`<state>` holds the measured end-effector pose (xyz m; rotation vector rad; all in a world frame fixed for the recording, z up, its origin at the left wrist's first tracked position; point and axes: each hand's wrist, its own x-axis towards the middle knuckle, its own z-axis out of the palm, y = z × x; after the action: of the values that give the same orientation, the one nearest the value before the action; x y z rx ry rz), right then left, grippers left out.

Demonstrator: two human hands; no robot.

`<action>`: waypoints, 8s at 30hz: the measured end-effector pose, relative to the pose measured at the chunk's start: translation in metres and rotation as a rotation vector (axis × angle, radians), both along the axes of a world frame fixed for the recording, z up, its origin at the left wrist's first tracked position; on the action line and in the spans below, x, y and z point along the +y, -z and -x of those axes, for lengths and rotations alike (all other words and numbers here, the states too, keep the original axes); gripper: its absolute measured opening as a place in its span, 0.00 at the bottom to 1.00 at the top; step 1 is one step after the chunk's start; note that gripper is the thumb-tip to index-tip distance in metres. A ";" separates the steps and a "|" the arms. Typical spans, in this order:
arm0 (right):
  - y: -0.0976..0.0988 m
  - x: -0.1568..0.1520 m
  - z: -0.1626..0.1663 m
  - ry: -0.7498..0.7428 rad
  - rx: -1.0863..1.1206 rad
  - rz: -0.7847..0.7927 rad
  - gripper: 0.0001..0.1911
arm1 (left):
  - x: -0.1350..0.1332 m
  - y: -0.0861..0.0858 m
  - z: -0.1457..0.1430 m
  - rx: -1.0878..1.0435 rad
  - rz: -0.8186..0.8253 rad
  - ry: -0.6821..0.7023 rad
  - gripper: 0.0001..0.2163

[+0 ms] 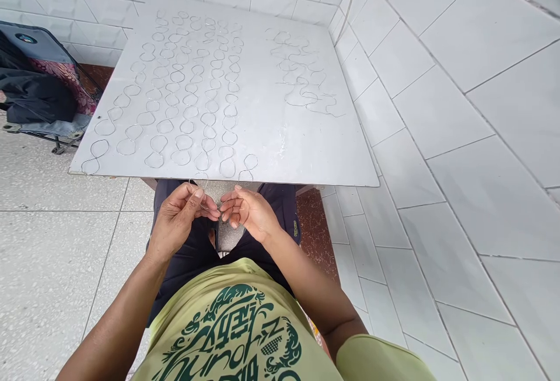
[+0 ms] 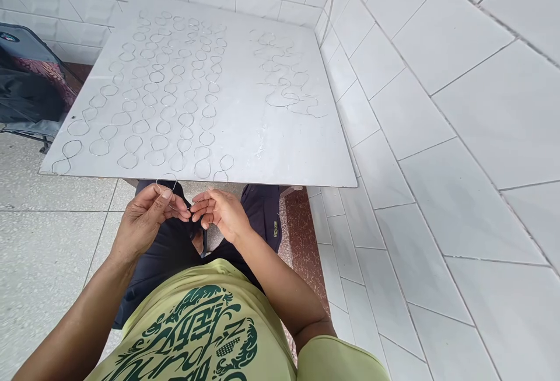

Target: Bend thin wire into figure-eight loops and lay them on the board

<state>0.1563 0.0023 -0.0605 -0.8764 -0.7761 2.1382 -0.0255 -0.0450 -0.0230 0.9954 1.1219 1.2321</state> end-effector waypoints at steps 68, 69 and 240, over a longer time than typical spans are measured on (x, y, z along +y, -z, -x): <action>0.001 -0.027 0.003 -0.013 0.175 -0.035 0.16 | 0.001 -0.027 0.048 0.818 -0.163 0.152 0.16; 0.001 -0.027 0.003 -0.022 0.174 -0.055 0.16 | 0.000 -0.028 0.048 0.818 -0.158 0.142 0.16; -0.056 0.100 -0.112 0.113 -1.149 -0.955 0.04 | -0.004 0.068 0.079 0.715 0.273 -0.183 0.15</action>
<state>0.2678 0.1019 -0.0041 -1.4519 -1.9758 0.7465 -0.1050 -0.0487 -0.0915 1.1712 1.9150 0.8311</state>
